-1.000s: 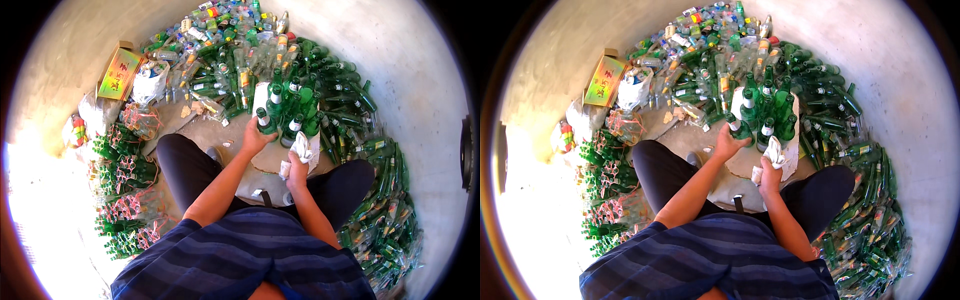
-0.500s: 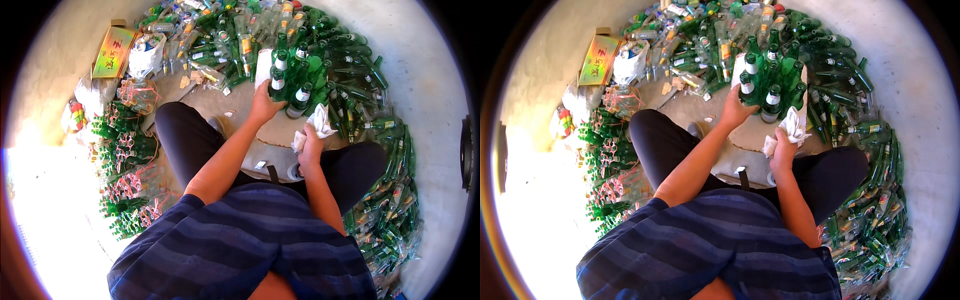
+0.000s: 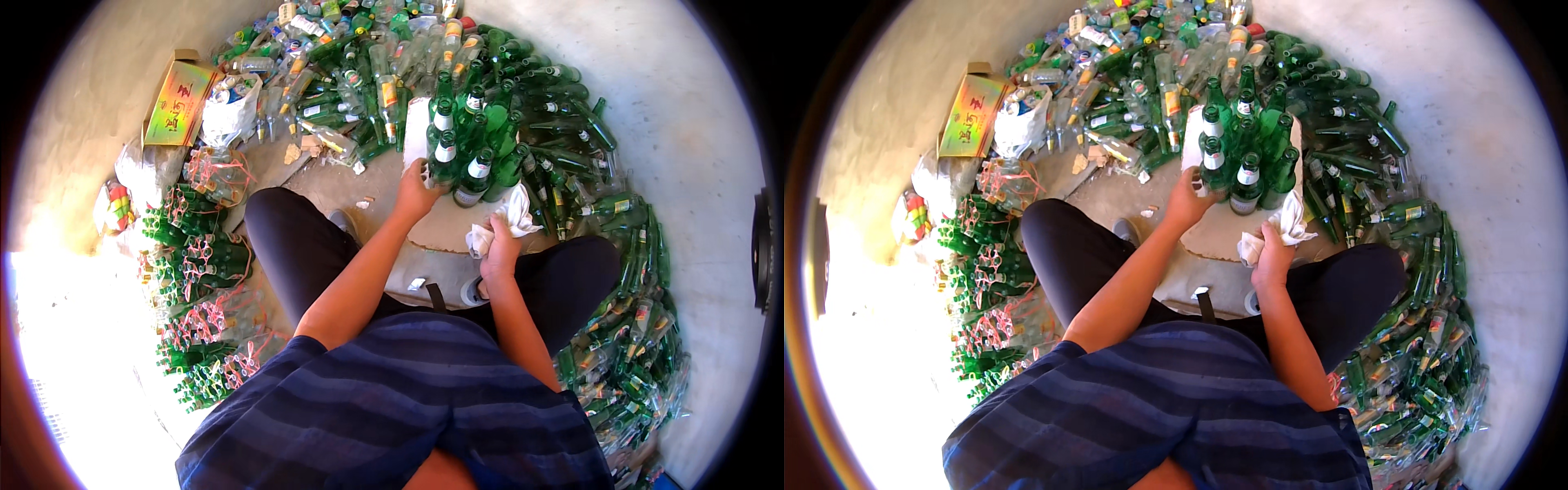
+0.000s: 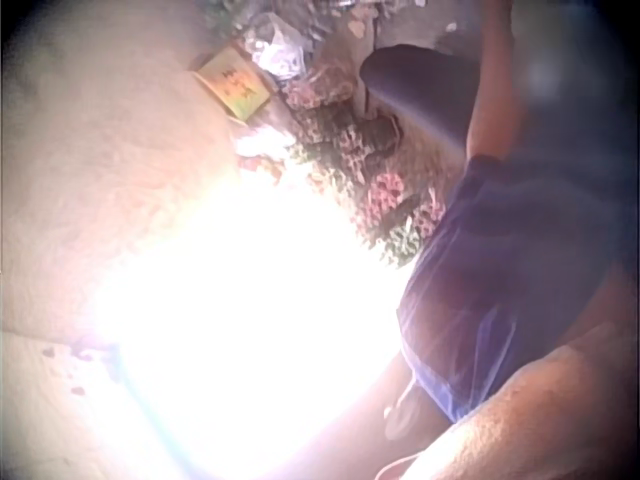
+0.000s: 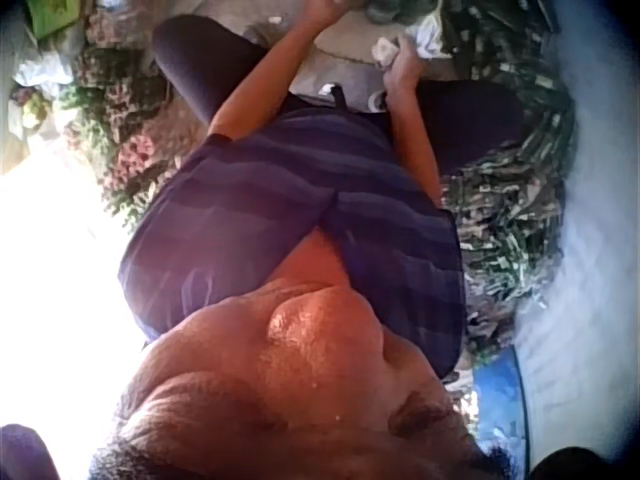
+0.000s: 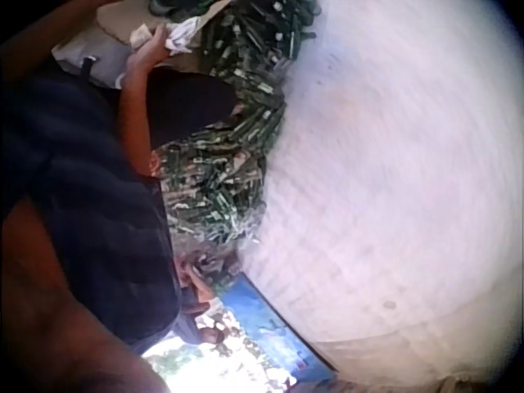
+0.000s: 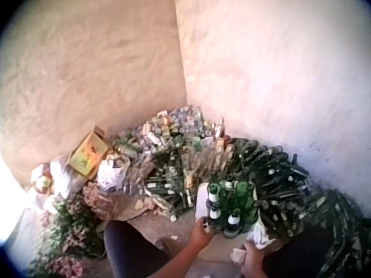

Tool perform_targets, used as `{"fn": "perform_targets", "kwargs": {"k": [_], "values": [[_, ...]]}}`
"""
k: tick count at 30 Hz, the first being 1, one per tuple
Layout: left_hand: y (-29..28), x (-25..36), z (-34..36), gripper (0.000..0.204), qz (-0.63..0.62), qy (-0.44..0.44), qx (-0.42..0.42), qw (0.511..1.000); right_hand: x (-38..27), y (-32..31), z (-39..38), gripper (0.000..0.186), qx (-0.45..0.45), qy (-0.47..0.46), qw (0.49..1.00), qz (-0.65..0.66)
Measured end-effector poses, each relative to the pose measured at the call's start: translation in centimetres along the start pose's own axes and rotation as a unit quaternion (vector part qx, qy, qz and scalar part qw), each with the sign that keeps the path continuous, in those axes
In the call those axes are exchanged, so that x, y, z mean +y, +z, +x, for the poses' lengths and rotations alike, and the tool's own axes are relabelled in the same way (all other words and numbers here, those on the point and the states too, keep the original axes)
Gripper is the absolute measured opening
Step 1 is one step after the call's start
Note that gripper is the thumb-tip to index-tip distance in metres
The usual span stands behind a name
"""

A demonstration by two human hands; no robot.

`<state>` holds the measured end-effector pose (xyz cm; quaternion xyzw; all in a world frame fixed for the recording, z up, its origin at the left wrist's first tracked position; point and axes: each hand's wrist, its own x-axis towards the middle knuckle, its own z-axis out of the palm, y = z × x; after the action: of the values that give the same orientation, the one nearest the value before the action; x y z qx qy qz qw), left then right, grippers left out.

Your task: The person wipes green glass bottles with a cloth and places them in a group while sitting on a concrete floor surrounded by piles of empty plastic and glass bottles.

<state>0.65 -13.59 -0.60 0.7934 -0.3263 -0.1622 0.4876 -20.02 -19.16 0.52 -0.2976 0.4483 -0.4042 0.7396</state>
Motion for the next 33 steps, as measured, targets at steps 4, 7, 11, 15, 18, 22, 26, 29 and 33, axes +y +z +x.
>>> {"fn": "perform_targets", "kwargs": {"k": [4,7,11,15,18,22,26,29,33], "values": [[-0.5,-2.2,-0.6,0.039,-0.004,-0.073,0.065,0.995,-1.7,1.2,-0.1,0.020,0.098,-0.031,0.995,-0.016],[-0.5,-2.1,-1.4,0.024,-0.270,-0.279,0.053,0.920,-1.6,-1.0,2.4,0.027,0.084,0.010,0.996,0.013],[1.6,-0.2,-6.3,0.033,-0.247,-0.259,-0.139,0.924,1.0,-0.2,0.0,0.046,-0.010,0.141,0.990,-0.007],[4.8,1.5,-11.9,0.041,-0.146,0.076,-0.096,0.982,2.1,1.9,-3.6,0.066,-0.168,0.233,0.954,0.085],[4.0,1.6,-11.8,0.041,-0.080,0.147,-0.099,0.981,1.2,1.7,-4.1,0.069,-0.193,0.247,0.941,0.126],[3.4,2.4,-12.1,0.030,0.007,0.060,-0.106,0.992,2.9,2.0,-4.9,0.062,-0.139,0.213,0.967,0.024],[4.8,1.5,-11.4,0.027,0.004,0.012,-0.166,0.986,5.1,0.2,-4.1,0.055,-0.049,0.108,0.990,-0.071],[3.9,1.6,-8.8,0.025,0.061,0.083,-0.209,0.972,3.3,0.4,-2.9,0.053,0.013,0.046,0.997,-0.054],[-0.1,6.3,-8.3,0.025,0.207,0.096,-0.195,0.954,-5.8,-2.3,4.5,0.037,0.033,-0.053,0.992,-0.106]]}}
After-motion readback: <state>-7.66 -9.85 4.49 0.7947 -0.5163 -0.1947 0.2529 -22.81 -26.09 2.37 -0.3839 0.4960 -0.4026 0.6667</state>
